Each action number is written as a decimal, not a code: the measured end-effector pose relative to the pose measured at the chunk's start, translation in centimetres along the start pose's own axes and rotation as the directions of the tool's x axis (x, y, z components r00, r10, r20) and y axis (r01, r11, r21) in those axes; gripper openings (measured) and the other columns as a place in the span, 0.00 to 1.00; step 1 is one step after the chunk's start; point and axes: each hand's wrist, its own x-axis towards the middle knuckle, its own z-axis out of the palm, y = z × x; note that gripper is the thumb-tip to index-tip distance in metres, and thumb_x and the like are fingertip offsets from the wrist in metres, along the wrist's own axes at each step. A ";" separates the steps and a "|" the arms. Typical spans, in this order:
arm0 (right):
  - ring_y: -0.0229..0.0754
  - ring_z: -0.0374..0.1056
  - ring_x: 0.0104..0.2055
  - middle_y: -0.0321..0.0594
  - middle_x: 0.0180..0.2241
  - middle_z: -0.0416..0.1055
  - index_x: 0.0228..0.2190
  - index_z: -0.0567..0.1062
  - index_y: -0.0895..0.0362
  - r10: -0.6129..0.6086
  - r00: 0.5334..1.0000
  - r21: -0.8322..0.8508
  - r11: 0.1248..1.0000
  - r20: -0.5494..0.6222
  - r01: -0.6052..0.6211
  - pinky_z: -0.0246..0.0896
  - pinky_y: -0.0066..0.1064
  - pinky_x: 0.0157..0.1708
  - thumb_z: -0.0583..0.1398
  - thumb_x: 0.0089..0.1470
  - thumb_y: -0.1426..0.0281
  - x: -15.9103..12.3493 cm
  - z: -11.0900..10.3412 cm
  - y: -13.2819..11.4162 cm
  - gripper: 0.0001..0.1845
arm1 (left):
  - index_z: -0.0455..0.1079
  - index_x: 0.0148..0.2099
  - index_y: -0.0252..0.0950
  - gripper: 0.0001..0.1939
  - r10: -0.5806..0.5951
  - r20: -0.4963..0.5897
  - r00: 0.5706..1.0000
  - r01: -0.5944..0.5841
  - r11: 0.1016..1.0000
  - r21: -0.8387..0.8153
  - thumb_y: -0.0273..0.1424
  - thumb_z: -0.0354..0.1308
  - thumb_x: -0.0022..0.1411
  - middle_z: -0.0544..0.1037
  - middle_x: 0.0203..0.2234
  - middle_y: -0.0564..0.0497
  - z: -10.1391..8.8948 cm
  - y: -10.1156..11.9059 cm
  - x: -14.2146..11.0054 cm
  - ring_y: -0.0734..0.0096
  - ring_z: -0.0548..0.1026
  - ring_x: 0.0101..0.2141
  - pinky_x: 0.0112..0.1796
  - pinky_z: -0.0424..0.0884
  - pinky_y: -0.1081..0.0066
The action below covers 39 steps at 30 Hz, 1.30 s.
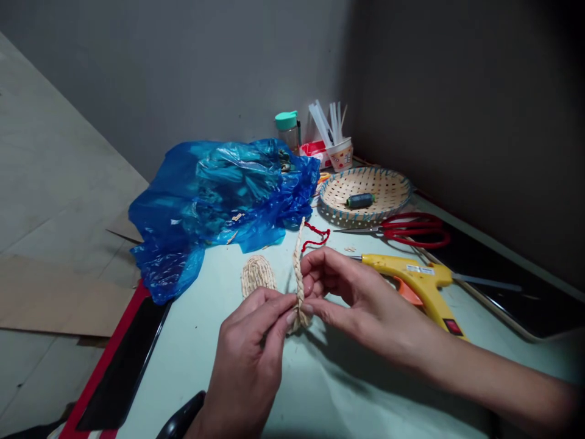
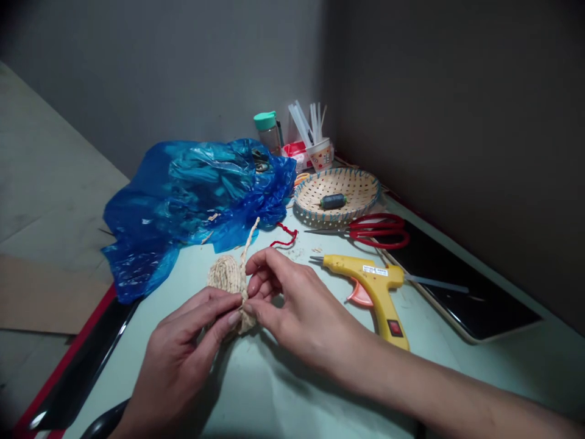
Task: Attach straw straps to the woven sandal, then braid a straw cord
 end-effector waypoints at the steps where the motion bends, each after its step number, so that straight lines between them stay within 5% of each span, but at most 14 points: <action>1: 0.37 0.65 0.35 0.34 0.34 0.67 0.40 0.66 0.55 0.000 1.000 -0.017 1.000 -0.002 0.000 0.66 0.30 0.37 0.60 0.56 0.77 0.0 0.0 0.0 0.11 | 0.78 0.43 0.37 0.13 -0.003 0.015 1.000 0.002 1.000 0.008 0.20 0.55 0.63 0.77 0.31 0.53 0.0 0.0 0.0 0.78 0.76 0.33 0.36 0.71 0.82; 12: 0.38 0.68 0.38 0.34 0.37 0.70 0.41 0.67 0.53 -0.012 1.000 -0.114 0.993 -0.021 0.010 0.66 0.30 0.39 0.60 0.58 0.75 -0.1 0.2 0.1 0.10 | 0.75 0.42 0.37 0.10 -0.142 0.073 0.987 0.143 0.990 -0.001 0.25 0.53 0.64 0.78 0.30 0.54 0.3 0.1 -0.2 0.74 0.74 0.30 0.33 0.70 0.75; 17: 0.39 0.68 0.37 0.32 0.35 0.69 0.42 0.67 0.53 0.011 1.000 -0.220 0.975 0.022 -0.006 0.65 0.31 0.38 0.64 0.55 0.69 -0.1 0.2 -0.5 0.14 | 0.73 0.36 0.36 0.08 -0.083 -0.027 0.996 0.084 0.994 0.073 0.22 0.54 0.61 0.76 0.27 0.55 0.5 0.4 -0.1 0.75 0.73 0.28 0.30 0.67 0.76; 23: 0.35 0.66 0.34 0.33 0.38 0.68 0.42 0.66 0.54 -0.025 0.998 -0.331 0.943 0.049 0.040 0.62 0.29 0.36 0.59 0.57 0.77 -0.5 0.5 -0.5 0.11 | 0.76 0.38 0.37 0.07 -0.202 -0.026 0.979 0.201 0.978 -0.046 0.25 0.55 0.63 0.78 0.31 0.54 0.3 0.2 -0.2 0.74 0.75 0.31 0.34 0.68 0.77; 32: 0.37 0.63 0.32 0.34 0.34 0.68 0.37 0.64 0.55 -0.104 0.994 -0.494 0.862 0.045 0.112 0.58 0.29 0.32 0.57 0.59 0.76 -0.6 0.2 -0.6 0.06 | 0.77 0.34 0.36 0.04 -0.465 0.188 0.865 0.493 0.719 -0.489 0.31 0.64 0.57 0.78 0.27 0.54 -0.2 -0.8 0.3 0.75 0.72 0.29 0.32 0.67 0.78; 36: 0.37 0.65 0.32 0.33 0.33 0.70 0.37 0.63 0.54 -0.094 0.996 -0.443 0.893 -0.010 0.080 0.59 0.30 0.32 0.57 0.60 0.75 -0.6 0.3 -0.3 0.07 | 0.75 0.33 0.34 0.06 -0.520 0.260 0.813 0.554 0.558 -0.617 0.31 0.66 0.55 0.76 0.26 0.54 0.2 -1.2 0.4 0.77 0.70 0.27 0.31 0.66 0.78; 39: 0.38 0.67 0.33 0.35 0.34 0.70 0.38 0.62 0.53 -0.082 0.995 -0.344 0.937 -0.051 0.060 0.61 0.30 0.32 0.58 0.60 0.74 -0.6 0.4 0.1 0.08 | 0.74 0.32 0.33 0.06 -0.534 0.258 0.805 0.557 0.531 -0.639 0.30 0.66 0.55 0.74 0.23 0.55 0.5 -1.2 0.4 0.79 0.68 0.25 0.29 0.64 0.78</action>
